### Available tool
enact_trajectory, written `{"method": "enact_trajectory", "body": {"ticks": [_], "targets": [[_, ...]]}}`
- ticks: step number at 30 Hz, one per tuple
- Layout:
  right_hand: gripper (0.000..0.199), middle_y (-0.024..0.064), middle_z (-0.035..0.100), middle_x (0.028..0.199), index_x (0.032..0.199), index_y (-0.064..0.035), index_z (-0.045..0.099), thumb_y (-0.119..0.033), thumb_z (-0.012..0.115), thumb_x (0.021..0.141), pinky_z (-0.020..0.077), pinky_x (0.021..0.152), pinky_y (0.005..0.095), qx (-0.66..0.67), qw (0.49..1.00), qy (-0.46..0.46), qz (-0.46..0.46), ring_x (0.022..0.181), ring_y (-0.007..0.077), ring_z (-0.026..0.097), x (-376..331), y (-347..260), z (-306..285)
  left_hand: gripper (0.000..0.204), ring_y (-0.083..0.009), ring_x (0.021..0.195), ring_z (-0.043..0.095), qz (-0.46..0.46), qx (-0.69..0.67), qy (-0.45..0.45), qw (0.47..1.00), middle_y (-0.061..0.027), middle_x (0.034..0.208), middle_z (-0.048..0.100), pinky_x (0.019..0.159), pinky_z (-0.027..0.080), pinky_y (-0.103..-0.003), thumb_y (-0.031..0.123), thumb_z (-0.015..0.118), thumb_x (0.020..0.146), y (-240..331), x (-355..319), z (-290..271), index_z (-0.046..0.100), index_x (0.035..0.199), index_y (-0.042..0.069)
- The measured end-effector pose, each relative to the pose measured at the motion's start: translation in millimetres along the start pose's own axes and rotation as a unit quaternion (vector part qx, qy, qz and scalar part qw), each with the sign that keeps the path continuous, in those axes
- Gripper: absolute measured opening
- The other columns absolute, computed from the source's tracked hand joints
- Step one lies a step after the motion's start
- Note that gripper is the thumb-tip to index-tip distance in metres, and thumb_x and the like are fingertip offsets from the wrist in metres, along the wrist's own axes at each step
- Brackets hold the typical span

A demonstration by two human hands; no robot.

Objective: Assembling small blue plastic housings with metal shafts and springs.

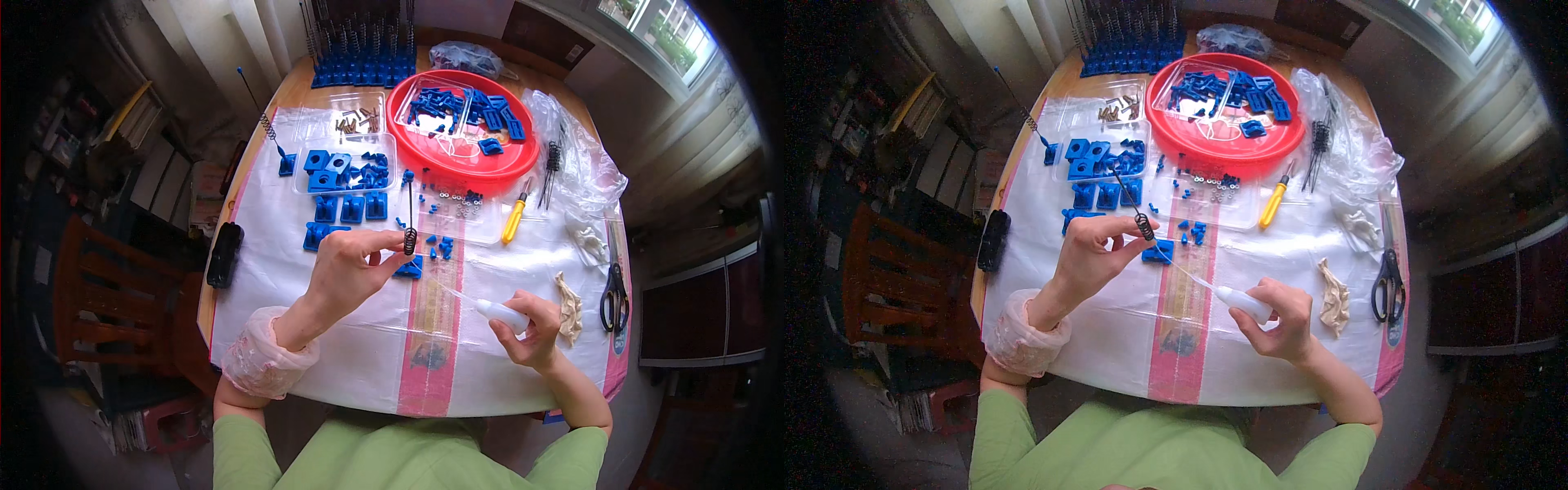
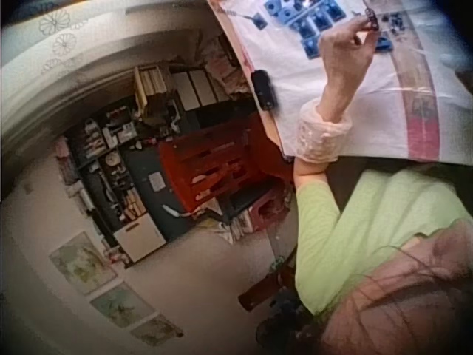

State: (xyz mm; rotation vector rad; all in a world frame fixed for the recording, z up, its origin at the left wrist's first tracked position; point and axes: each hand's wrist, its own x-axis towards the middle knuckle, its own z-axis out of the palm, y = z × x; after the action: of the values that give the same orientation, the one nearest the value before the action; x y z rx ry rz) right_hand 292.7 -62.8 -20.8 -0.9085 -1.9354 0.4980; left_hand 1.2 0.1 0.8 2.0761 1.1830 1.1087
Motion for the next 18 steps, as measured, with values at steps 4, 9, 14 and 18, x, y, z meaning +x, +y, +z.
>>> {"method": "enact_trajectory", "body": {"ticks": [4, 9, 14, 18], "targets": [[0.018, 0.0063, 0.059, 0.061, 0.084, -0.0029, 0.066, -0.006, 0.079, 0.073, 0.0353, 0.039, 0.0257, 0.002, 1.000, -0.010, 0.014, 0.044, 0.0132, 0.052, -1.1, -1.1, -1.3, 0.020, -0.0034, 0.051, 0.050, 0.007, 0.000, 0.002, 1.000, -0.0040, 0.085, 0.076, 0.047, 0.040, -0.020, 0.001, 0.079, 0.079, -2.4, -0.5, 0.2, 0.078, 0.098, 0.008], [0.018, 0.0058, 0.057, 0.059, 0.084, -0.0025, 0.066, -0.006, 0.079, 0.073, 0.0340, 0.039, 0.0254, 0.009, 1.000, 0.007, 0.002, 0.044, 0.0127, 0.051, -2.0, 1.3, 0.9, 0.020, -0.0037, 0.052, 0.051, 0.000, 0.004, 0.001, 1.000, -0.0038, 0.086, 0.076, 0.047, 0.040, -0.020, 0.002, 0.079, 0.079, -1.2, 0.0, 0.4, 0.078, 0.098, 0.008], [0.020, 0.0062, 0.056, 0.058, 0.084, -0.0024, 0.065, -0.006, 0.080, 0.071, 0.0352, 0.039, 0.0268, -0.003, 1.000, 0.005, -0.019, 0.044, 0.0148, 0.051, -1.9, -2.1, -2.0, 0.020, -0.0040, 0.052, 0.051, -0.003, 0.013, -0.002, 1.000, -0.0036, 0.086, 0.076, 0.047, 0.040, -0.020, 0.002, 0.079, 0.079, -3.0, -0.8, 0.7, 0.078, 0.098, 0.008], [0.021, 0.0070, 0.057, 0.059, 0.084, -0.0027, 0.065, -0.006, 0.080, 0.070, 0.0374, 0.041, 0.0287, -0.008, 1.000, 0.000, -0.030, 0.044, 0.0169, 0.053, -1.3, -5.4, 0.3, 0.020, -0.0038, 0.052, 0.051, -0.002, 0.007, -0.001, 1.000, -0.0037, 0.086, 0.076, 0.047, 0.040, -0.020, 0.001, 0.079, 0.079, 0.3, 0.5, -0.1, 0.078, 0.098, 0.008]]}}
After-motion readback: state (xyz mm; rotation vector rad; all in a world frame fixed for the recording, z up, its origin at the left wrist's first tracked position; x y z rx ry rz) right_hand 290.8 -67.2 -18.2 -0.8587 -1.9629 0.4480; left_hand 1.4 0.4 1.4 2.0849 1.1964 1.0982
